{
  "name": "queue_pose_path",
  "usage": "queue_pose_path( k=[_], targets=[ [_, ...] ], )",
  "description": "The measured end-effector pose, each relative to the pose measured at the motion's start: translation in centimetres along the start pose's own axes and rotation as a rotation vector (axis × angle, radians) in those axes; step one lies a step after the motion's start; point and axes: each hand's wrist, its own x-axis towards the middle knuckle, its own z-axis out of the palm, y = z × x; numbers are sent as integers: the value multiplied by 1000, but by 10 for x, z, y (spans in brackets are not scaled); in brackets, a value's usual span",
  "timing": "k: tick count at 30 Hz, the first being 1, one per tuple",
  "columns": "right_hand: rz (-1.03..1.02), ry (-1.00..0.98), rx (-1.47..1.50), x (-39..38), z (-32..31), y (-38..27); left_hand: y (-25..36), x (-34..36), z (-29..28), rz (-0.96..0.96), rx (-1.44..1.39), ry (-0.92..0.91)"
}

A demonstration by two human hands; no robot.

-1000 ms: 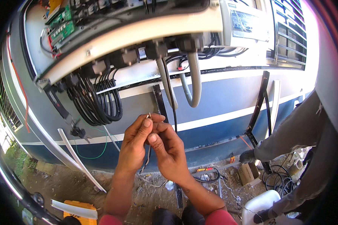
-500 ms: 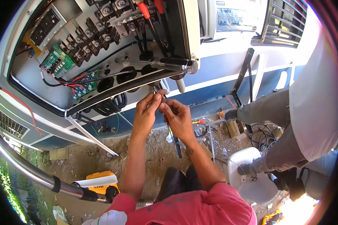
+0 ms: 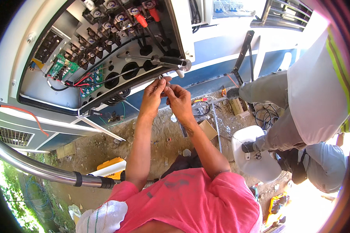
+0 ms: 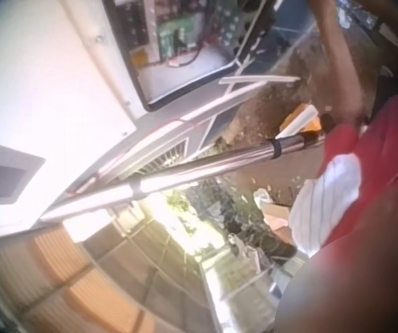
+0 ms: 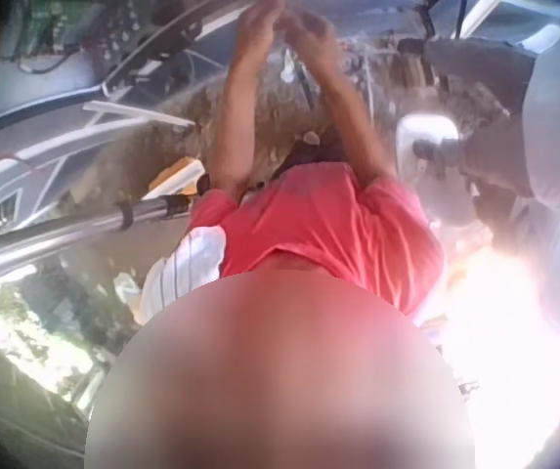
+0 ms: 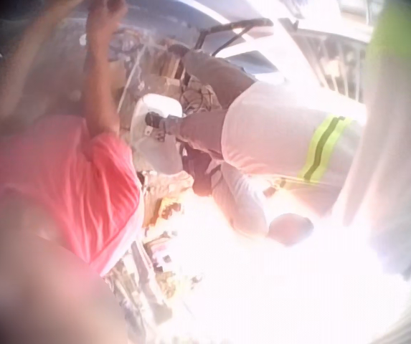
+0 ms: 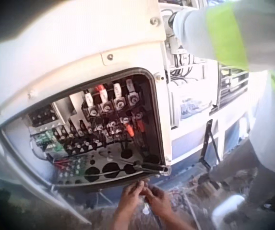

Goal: The person uses a cordless drill to secure a metal frame to a wall-mounted electrical panel. They then route a flexible conduit and a white wire through the frame, feed the wire into the panel, and connect it to the internal circuitry.

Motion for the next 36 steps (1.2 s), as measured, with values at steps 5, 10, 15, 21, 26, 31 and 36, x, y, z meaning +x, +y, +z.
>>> queue_pose_path(
  k=[5, 10, 15, 21, 26, 31, 36],
  targets=[
    [-2, -44, -20, 6, 1, -2, -2, 1, 1, 2, -64, 90],
    [-34, -110, 59, 16, 4, -3, 1, 8, -1, 81, -71, 125],
    [-19, -94, 137, 22, 11, 5, 7, 0, -3, 121, -55, 95],
    [-115, -30, 160, 27, 20, 12, -2, 7, -15, 127, -155, 89],
    [-200, 39, 151, 27, 27, 14, -16, 10, -31, 78, -418, 3],
    [-266, 81, 130, 32, 30, 20, -29, 19, -46, 99, -429, -83],
    [-163, -23, 379, 29, 24, 25, -47, 25, -58, 141, -240, -80]
  ],
)
